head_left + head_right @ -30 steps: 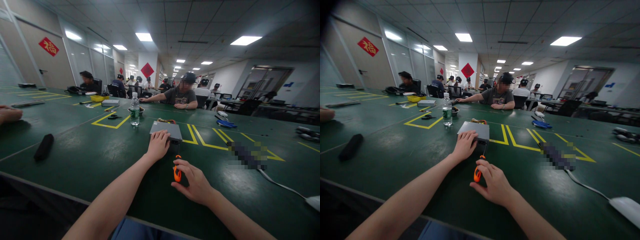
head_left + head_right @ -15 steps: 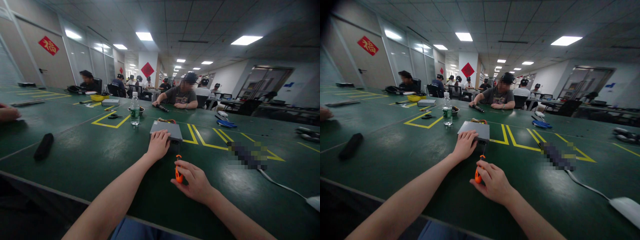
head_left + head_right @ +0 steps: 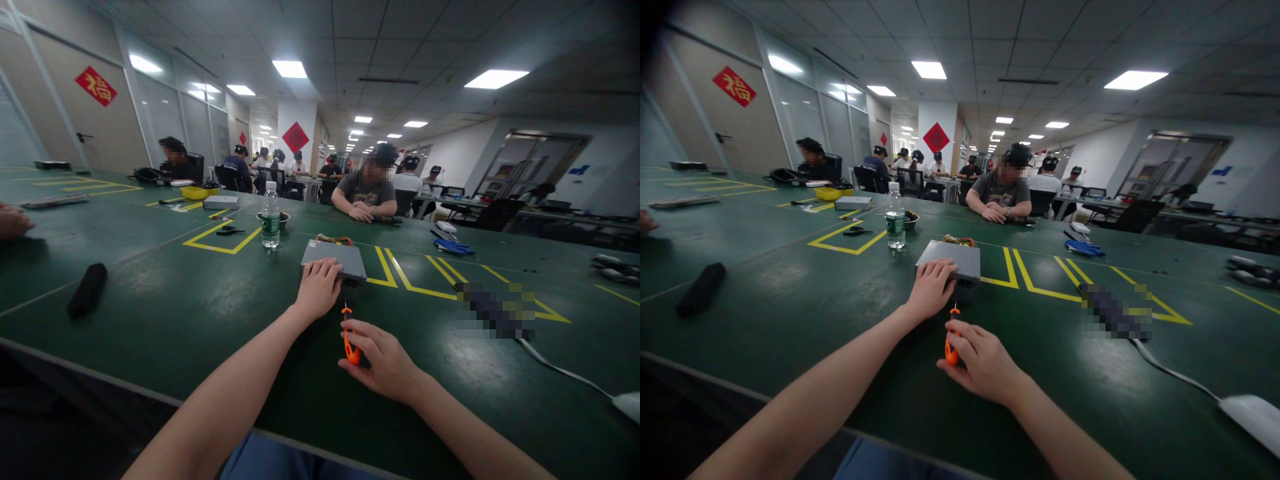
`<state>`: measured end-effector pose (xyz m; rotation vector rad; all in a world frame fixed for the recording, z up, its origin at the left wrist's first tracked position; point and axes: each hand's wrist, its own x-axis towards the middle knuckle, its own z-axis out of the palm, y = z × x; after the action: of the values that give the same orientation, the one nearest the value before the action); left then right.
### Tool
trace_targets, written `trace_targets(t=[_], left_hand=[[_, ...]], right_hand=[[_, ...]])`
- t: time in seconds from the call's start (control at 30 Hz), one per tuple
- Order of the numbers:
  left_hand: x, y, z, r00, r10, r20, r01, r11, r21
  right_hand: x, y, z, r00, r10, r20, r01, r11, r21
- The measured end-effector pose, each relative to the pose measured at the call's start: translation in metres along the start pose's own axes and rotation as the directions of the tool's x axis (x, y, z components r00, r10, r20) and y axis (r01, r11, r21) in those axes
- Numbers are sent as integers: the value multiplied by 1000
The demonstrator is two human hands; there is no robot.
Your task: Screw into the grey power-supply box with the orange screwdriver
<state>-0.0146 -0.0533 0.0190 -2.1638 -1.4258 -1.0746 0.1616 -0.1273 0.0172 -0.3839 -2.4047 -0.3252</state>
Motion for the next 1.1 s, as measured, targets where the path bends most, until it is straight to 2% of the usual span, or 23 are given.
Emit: trace_targets(t=[0.37,0.53,0.8,0.97,1.1], left_hand=[[0,-1,-1,1000,7,2,-7,1000,-4],[0,-1,-1,1000,8,13,-8,1000,3],[0,0,0,1000,1,19,-1,1000,6],[2,0,-2,1000,-4,17,4,1000,-5],[1,-1,-3,1000,6,15,-6,1000,-14]], right_hand=[[1,0,2,1000,2,18,-2,1000,2],[1,1,-2,1000,-10,-15,9,999,-35],[7,-4,-7,995,-98,36,102,982,-157],[15,-5,-11,1000,-28,-11,26,986,-162],[22,-2,-19,995,97,-9,-97,994,-52]])
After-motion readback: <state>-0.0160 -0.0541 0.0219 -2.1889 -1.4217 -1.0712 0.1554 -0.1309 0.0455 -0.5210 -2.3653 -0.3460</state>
